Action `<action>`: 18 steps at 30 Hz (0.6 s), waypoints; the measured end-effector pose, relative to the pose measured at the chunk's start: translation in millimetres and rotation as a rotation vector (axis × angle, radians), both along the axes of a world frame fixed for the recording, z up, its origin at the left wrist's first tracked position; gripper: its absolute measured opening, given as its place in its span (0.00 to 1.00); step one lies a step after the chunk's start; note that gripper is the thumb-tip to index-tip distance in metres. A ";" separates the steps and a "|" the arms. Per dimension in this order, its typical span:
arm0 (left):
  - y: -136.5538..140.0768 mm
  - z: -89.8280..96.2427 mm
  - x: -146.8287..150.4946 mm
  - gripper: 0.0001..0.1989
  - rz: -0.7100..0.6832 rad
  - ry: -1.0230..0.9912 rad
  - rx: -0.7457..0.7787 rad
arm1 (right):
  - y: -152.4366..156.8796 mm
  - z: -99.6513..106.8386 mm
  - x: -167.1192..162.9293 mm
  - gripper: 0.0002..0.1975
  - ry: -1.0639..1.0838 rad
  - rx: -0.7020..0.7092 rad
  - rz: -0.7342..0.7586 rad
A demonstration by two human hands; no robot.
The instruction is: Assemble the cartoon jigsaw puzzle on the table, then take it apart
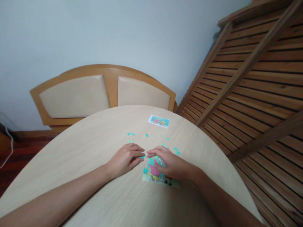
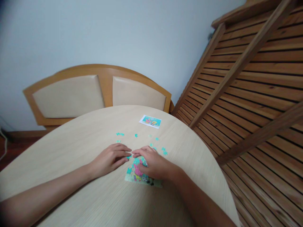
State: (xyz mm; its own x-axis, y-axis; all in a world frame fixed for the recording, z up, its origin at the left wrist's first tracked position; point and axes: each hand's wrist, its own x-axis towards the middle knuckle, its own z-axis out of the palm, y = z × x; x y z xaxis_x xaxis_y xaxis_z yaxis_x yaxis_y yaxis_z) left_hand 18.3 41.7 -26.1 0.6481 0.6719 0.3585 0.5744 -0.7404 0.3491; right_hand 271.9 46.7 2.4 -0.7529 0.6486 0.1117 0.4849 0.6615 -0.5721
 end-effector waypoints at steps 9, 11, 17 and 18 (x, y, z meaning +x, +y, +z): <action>0.3 0.6 3.6 0.08 0.001 -0.126 -0.137 | -0.5 10.1 12.5 0.23 -0.111 0.015 -0.013; -0.5 1.0 3.9 0.08 0.002 -0.128 -0.140 | 0.6 8.0 12.4 0.23 -0.103 0.008 0.000; -4.4 1.2 4.2 0.09 0.026 -0.110 -0.095 | 3.4 1.7 14.4 0.24 -0.084 -0.011 0.016; -4.8 0.9 4.2 0.09 0.032 -0.098 -0.083 | 3.8 1.0 14.9 0.24 -0.085 -0.012 0.018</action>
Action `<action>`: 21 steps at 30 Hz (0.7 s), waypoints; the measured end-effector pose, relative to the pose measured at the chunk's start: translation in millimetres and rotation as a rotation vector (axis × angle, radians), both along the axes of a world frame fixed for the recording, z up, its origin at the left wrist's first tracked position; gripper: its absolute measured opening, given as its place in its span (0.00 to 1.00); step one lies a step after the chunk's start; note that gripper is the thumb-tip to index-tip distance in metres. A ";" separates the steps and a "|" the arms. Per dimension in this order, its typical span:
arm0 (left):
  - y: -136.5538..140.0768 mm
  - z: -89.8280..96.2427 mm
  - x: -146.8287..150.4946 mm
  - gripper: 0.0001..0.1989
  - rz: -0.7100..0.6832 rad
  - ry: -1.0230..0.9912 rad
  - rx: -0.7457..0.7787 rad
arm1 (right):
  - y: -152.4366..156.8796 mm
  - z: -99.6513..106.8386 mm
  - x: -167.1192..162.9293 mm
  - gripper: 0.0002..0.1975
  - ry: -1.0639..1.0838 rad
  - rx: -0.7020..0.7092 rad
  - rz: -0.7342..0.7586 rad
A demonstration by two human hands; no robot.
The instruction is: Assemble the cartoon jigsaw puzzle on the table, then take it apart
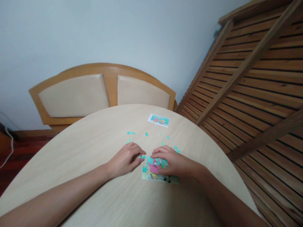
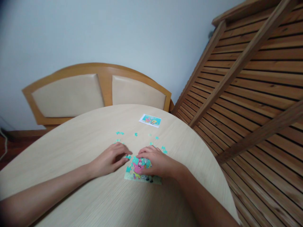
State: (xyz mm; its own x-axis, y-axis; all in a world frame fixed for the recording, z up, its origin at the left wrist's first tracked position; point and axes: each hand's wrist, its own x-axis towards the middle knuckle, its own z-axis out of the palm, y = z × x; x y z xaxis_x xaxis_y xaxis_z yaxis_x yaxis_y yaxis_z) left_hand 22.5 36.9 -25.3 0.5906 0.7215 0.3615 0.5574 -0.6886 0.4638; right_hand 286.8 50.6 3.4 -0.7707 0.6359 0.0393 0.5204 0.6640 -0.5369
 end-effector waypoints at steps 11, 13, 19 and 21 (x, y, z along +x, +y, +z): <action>1.1 -0.2 -2.8 0.06 0.020 0.031 -0.042 | 1.3 -7.9 -4.9 0.24 0.025 0.049 0.000; 1.4 -1.1 -2.9 0.05 0.015 0.006 -0.060 | 2.0 -9.9 -6.0 0.23 0.026 0.072 -0.014; -4.2 2.1 1.8 0.07 0.060 -0.122 -0.131 | -1.1 -14.5 -20.4 0.17 0.203 0.060 -0.134; -7.9 4.3 4.4 0.09 0.070 -0.164 -0.132 | -6.6 -14.5 -30.5 0.14 0.325 -0.052 -0.199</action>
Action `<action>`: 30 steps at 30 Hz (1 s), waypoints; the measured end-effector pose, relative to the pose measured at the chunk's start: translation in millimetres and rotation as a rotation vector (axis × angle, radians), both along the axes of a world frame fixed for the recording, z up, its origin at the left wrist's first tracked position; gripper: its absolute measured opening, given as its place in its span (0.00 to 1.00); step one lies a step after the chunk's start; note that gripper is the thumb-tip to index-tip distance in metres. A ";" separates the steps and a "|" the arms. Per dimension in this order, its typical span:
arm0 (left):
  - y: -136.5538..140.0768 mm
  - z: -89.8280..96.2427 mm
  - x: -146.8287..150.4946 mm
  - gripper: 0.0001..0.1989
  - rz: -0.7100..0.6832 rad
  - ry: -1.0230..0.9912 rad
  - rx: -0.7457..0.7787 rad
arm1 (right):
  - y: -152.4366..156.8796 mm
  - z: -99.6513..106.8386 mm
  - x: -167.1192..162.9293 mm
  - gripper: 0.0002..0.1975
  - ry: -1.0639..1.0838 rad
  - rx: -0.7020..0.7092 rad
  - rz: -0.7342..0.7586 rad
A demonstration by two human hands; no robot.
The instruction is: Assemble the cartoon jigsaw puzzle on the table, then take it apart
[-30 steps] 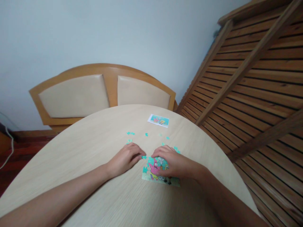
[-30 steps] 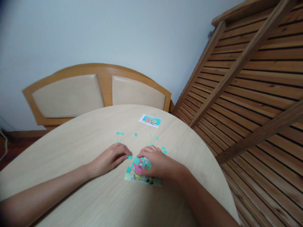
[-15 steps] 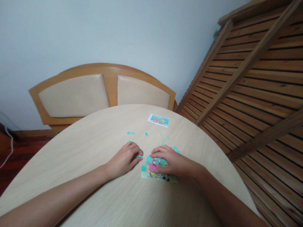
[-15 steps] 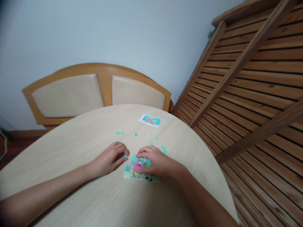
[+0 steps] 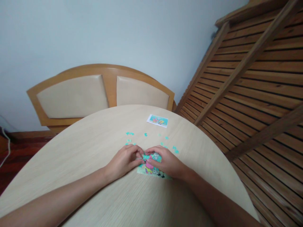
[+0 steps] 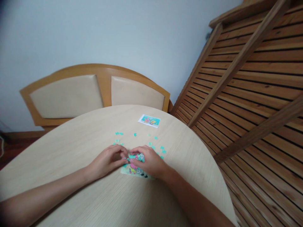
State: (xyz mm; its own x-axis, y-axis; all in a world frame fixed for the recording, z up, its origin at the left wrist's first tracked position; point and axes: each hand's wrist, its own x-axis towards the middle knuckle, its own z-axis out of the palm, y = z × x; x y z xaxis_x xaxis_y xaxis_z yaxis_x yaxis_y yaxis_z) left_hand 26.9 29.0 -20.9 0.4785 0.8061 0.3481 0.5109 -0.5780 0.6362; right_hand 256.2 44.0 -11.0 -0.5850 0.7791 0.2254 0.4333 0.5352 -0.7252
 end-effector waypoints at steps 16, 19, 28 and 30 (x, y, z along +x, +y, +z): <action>-18.0 9.1 7.0 0.17 -0.434 0.225 0.221 | 15.2 16.0 29.2 0.11 0.115 -0.373 -0.089; -17.2 6.2 6.0 0.16 -0.394 0.302 0.248 | 19.1 18.5 39.3 0.12 0.073 -0.392 -0.082; -14.0 6.3 1.9 0.14 -0.315 0.341 0.312 | 24.5 16.4 52.2 0.13 -0.005 -0.423 -0.132; -14.7 6.2 1.9 0.14 -0.330 0.330 0.302 | 25.9 14.7 52.9 0.13 -0.003 -0.424 -0.164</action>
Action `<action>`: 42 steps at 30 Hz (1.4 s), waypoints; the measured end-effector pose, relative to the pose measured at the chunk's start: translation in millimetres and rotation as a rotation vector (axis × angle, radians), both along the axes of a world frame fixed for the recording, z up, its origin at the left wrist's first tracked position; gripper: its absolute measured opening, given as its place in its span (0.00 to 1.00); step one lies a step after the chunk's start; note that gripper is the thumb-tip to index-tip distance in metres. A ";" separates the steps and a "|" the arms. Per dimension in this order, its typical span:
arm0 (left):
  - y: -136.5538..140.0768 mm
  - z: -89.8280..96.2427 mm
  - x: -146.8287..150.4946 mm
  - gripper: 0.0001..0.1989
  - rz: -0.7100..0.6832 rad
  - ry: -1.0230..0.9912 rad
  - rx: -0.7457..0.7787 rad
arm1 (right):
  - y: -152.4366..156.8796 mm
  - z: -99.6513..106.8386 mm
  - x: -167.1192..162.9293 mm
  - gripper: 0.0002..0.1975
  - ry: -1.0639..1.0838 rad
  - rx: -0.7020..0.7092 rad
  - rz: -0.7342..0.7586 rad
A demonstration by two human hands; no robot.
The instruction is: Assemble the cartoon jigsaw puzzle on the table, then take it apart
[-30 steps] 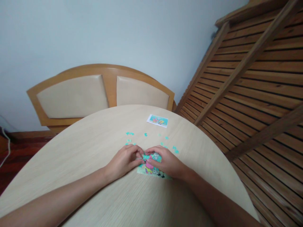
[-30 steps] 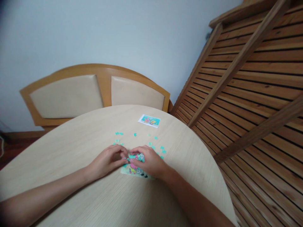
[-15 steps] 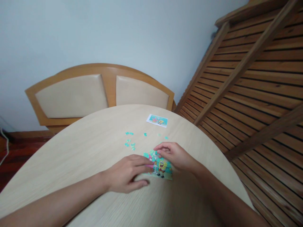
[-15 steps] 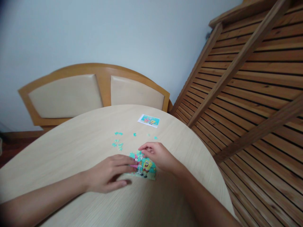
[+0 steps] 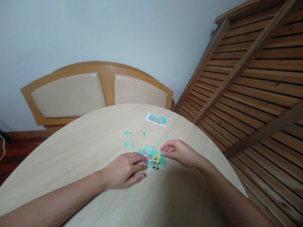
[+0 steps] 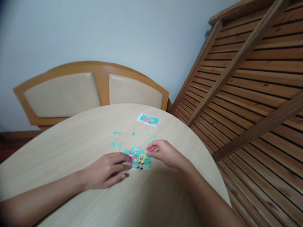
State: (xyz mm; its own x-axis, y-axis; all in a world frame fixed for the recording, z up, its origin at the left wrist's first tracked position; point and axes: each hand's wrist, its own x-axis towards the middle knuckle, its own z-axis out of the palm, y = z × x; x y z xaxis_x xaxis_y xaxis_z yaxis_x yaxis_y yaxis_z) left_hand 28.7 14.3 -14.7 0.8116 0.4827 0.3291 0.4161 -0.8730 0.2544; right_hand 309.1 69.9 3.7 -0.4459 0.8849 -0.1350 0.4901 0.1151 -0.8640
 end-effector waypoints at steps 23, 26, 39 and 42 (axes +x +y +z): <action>-13.1 -1.6 10.4 0.13 -0.324 -0.065 0.247 | -27.0 -13.8 -50.3 0.09 0.026 0.121 0.115; -13.2 -2.3 11.3 0.13 -0.325 -0.070 0.261 | -28.5 -9.6 -53.0 0.09 -0.025 0.186 0.136; -12.8 -6.7 8.7 0.12 -0.300 -0.029 0.228 | -29.7 -18.3 -58.5 0.06 -0.172 0.498 0.173; -12.4 -8.0 7.8 0.11 -0.300 -0.023 0.220 | -29.8 -18.9 -58.9 0.06 -0.201 0.529 0.186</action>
